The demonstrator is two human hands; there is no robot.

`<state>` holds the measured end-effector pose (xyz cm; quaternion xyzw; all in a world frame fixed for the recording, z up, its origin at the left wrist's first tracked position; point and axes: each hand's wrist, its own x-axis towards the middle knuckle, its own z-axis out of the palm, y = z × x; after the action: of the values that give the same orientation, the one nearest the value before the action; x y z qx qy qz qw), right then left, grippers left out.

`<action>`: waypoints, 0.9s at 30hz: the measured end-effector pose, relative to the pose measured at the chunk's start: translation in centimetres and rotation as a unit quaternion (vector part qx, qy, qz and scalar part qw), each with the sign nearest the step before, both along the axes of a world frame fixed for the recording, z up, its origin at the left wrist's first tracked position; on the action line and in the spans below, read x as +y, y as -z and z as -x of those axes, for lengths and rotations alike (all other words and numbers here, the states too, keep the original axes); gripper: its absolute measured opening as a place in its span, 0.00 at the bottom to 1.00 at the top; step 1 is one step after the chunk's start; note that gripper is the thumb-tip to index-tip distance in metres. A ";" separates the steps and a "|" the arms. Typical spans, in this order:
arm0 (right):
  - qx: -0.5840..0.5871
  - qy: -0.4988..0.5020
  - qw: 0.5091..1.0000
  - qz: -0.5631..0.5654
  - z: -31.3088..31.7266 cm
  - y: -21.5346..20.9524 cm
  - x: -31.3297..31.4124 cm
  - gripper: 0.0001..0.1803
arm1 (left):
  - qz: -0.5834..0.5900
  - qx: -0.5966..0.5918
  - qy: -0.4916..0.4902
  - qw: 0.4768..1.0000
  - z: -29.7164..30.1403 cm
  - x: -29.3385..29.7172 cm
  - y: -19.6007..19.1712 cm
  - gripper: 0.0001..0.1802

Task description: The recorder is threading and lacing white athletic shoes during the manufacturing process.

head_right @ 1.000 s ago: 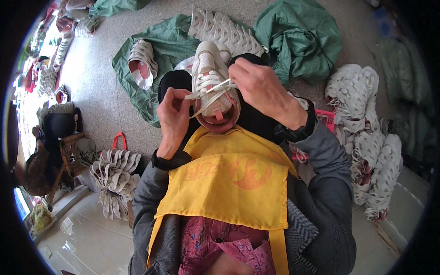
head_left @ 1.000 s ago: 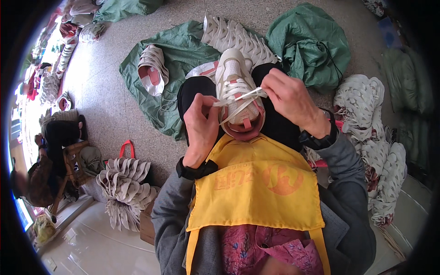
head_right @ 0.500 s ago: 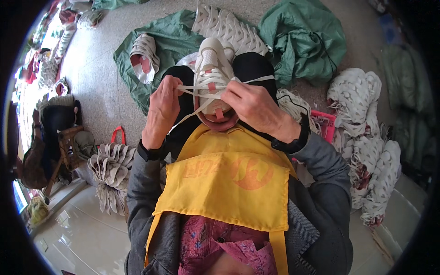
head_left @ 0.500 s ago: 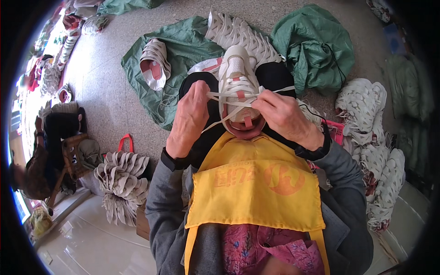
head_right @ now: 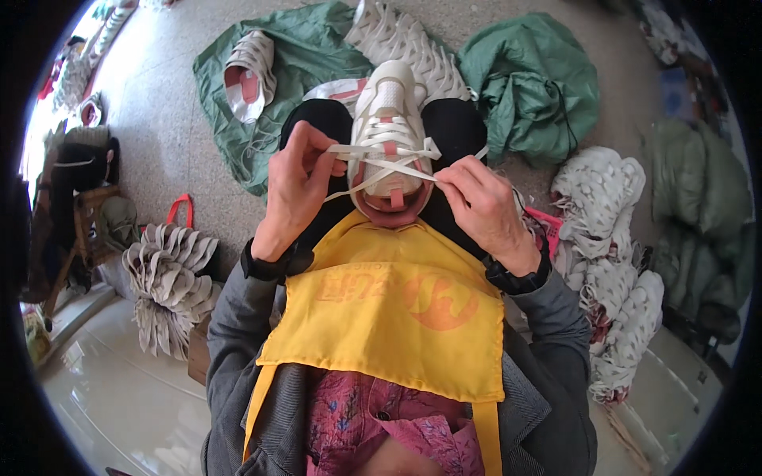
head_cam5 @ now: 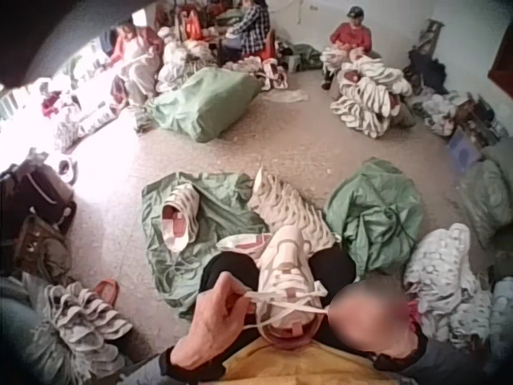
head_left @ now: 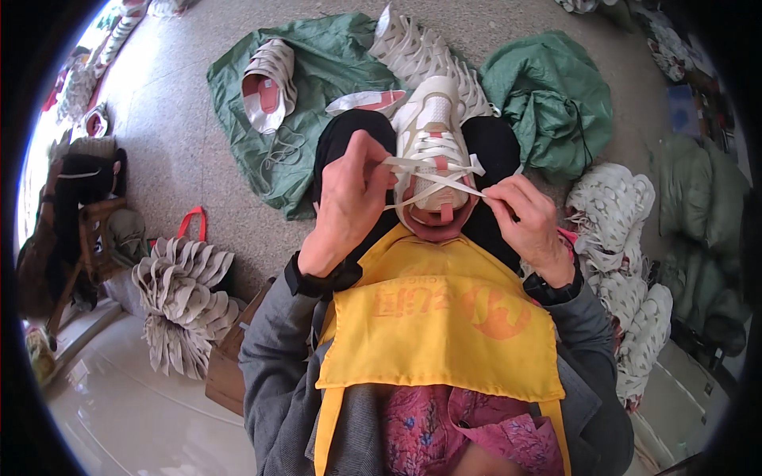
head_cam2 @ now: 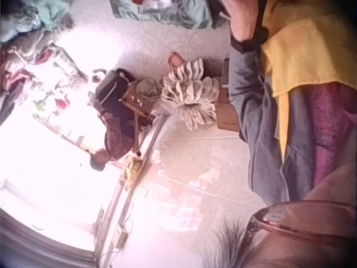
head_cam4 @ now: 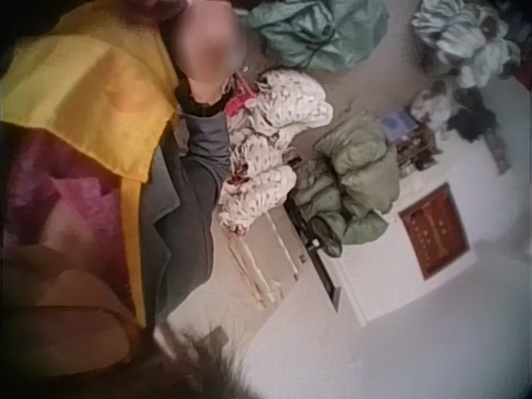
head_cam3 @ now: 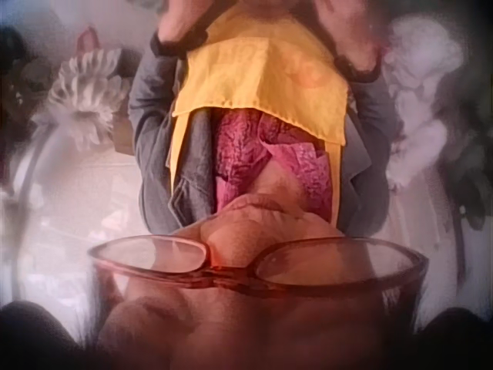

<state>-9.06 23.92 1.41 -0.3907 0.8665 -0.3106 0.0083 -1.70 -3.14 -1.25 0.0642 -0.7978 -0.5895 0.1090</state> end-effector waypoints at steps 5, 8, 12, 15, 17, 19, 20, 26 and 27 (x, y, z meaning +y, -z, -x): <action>-0.040 0.015 0.999 -0.007 -0.8 -0.8 0.9 0.06 | -0.095 -0.041 0.000 0.995 -0.3 0.1 0.3 0.03; -0.064 0.025 0.998 0.005 -1.1 -0.6 1.2 0.05 | -0.103 -0.042 -0.007 0.994 -0.2 -0.1 0.5 0.04; -0.144 0.070 0.987 0.006 -1.1 -1.0 1.2 0.04 | -0.040 -0.039 -0.024 0.998 -0.6 0.8 -0.8 0.10; -0.188 0.098 0.976 0.040 -0.7 -1.5 0.7 0.05 | 0.035 -0.027 -0.004 0.999 -1.4 1.4 -1.2 0.13; -0.188 0.111 0.973 0.068 -0.4 0.0 1.3 0.05 | 0.062 -0.026 0.008 0.998 -2.0 2.0 -1.4 0.13; -0.180 0.130 0.968 0.113 0.1 0.8 1.1 0.05 | 0.093 -0.025 0.024 0.995 -2.2 2.3 -1.5 0.13; -0.165 0.128 0.974 0.083 0.3 0.2 0.7 0.07 | 0.119 -0.022 0.031 0.992 -2.3 2.2 -1.6 0.13; -0.024 0.030 0.996 0.086 2.2 2.6 -1.2 0.08 | 0.152 -0.070 0.047 0.985 -2.4 2.4 -2.0 0.11; -0.007 0.017 0.996 0.091 2.3 2.9 -1.4 0.07 | 0.151 -0.079 0.049 0.984 -2.4 2.4 -2.0 0.11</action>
<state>-11.40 22.50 -1.45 -0.3726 0.8411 -0.3913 -0.0268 0.67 -0.70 0.71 0.0542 -0.8861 -0.4595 0.0255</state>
